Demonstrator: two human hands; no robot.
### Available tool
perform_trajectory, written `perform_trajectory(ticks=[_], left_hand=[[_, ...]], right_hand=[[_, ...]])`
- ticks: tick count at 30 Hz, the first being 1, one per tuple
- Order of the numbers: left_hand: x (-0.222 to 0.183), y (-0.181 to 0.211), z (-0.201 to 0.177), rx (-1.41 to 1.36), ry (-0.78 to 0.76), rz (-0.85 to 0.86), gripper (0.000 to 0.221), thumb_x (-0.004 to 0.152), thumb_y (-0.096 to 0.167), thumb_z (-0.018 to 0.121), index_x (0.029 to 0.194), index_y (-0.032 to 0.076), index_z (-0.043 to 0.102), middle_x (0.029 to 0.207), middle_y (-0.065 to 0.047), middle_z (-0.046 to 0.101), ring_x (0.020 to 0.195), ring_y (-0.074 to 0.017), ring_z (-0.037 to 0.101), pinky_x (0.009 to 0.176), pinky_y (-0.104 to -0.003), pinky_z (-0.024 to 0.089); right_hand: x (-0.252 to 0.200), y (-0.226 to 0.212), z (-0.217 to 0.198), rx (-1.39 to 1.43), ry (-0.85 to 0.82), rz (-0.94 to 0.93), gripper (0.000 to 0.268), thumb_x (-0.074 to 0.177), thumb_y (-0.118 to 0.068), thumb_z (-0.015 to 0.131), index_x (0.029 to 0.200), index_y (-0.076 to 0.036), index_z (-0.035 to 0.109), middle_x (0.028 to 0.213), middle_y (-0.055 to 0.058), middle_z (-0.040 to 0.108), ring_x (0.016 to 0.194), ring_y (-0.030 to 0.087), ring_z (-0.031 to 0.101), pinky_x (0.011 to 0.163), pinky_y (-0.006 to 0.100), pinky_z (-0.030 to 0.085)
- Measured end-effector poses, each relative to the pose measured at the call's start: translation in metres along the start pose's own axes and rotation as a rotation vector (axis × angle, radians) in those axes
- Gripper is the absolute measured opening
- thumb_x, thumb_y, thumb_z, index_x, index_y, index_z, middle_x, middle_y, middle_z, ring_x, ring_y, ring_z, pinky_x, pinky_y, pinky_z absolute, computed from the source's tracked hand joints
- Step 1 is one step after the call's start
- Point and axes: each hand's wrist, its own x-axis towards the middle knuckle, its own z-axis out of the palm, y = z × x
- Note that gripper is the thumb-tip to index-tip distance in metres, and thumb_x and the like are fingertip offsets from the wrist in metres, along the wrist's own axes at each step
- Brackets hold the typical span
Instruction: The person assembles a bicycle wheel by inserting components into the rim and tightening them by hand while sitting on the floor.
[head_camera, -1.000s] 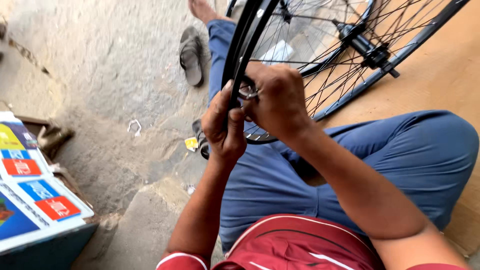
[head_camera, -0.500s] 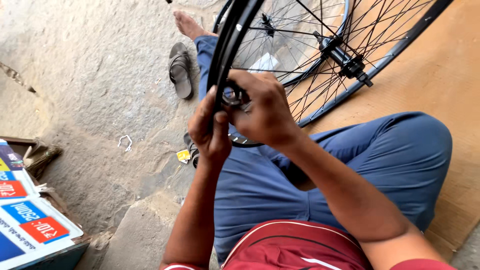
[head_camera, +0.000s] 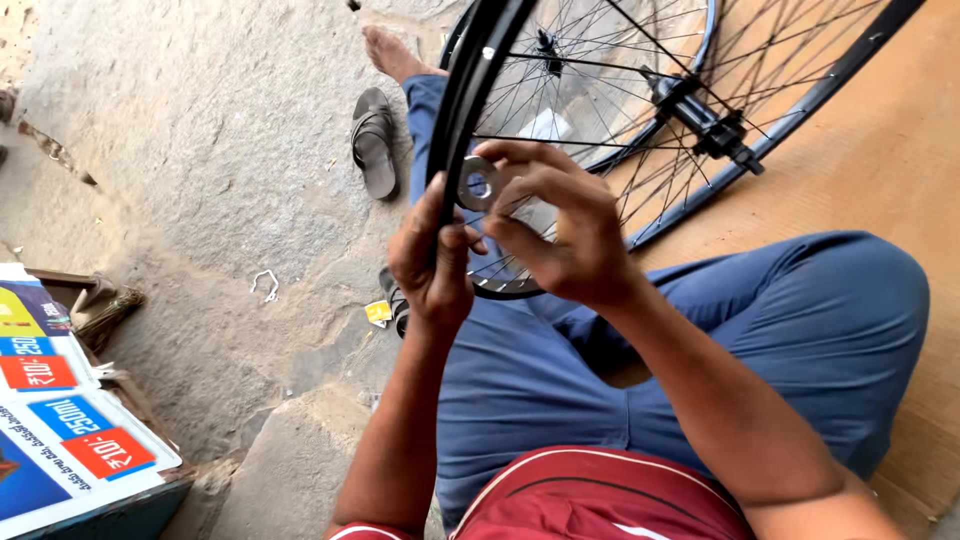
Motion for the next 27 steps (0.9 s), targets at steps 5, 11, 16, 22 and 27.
perform_trajectory(ticks=[5,11,16,22,27], left_hand=[[-0.011,-0.003,-0.003,-0.098,-0.045,-0.006,0.047,0.114,0.029,0.059,0.15,0.001,0.053,0.117,-0.006,0.065,0.081,-0.0074,0.06,0.069,-0.022,0.054],[-0.005,-0.011,-0.009,0.073,0.037,0.029,0.05,0.111,0.027,0.061,0.152,-0.002,0.054,0.093,0.002,0.064,0.068,-0.0037,0.051,0.062,-0.02,0.044],[-0.004,-0.01,-0.004,-0.108,-0.022,-0.029,0.049,0.114,0.029,0.059,0.152,0.0,0.054,0.103,0.001,0.06,0.071,-0.0042,0.053,0.064,-0.023,0.054],[-0.012,-0.006,0.002,0.091,-0.012,0.135,0.041,0.12,0.026,0.059,0.151,0.0,0.053,0.107,-0.004,0.063,0.079,-0.0104,0.054,0.072,-0.023,0.046],[-0.013,-0.001,0.002,0.069,0.018,0.033,0.048,0.114,0.03,0.059,0.152,0.001,0.054,0.098,0.0,0.065,0.07,-0.006,0.053,0.064,-0.02,0.044]], right_hand=[[-0.002,0.012,0.008,-0.315,-0.068,0.199,0.024,0.086,-0.007,0.078,0.107,-0.002,0.068,0.097,0.011,0.072,0.088,0.028,0.069,0.082,0.04,0.053],[-0.002,0.013,0.018,-0.337,-0.061,0.18,0.025,0.09,-0.013,0.081,0.11,-0.006,0.068,0.102,0.014,0.071,0.095,0.026,0.069,0.085,0.04,0.055],[0.002,0.003,-0.003,0.056,-0.03,0.077,0.01,0.106,-0.013,0.067,0.112,-0.011,0.06,0.122,0.021,0.063,0.113,0.029,0.066,0.096,0.039,0.056],[0.012,0.004,0.013,-0.526,-0.164,0.14,0.035,0.089,-0.013,0.077,0.122,-0.004,0.067,0.082,0.01,0.072,0.076,0.025,0.068,0.074,0.044,0.049],[0.014,0.006,0.004,-0.212,-0.356,0.785,0.02,0.094,-0.018,0.072,0.113,-0.013,0.075,0.087,0.004,0.077,0.078,0.015,0.079,0.071,0.034,0.061]])
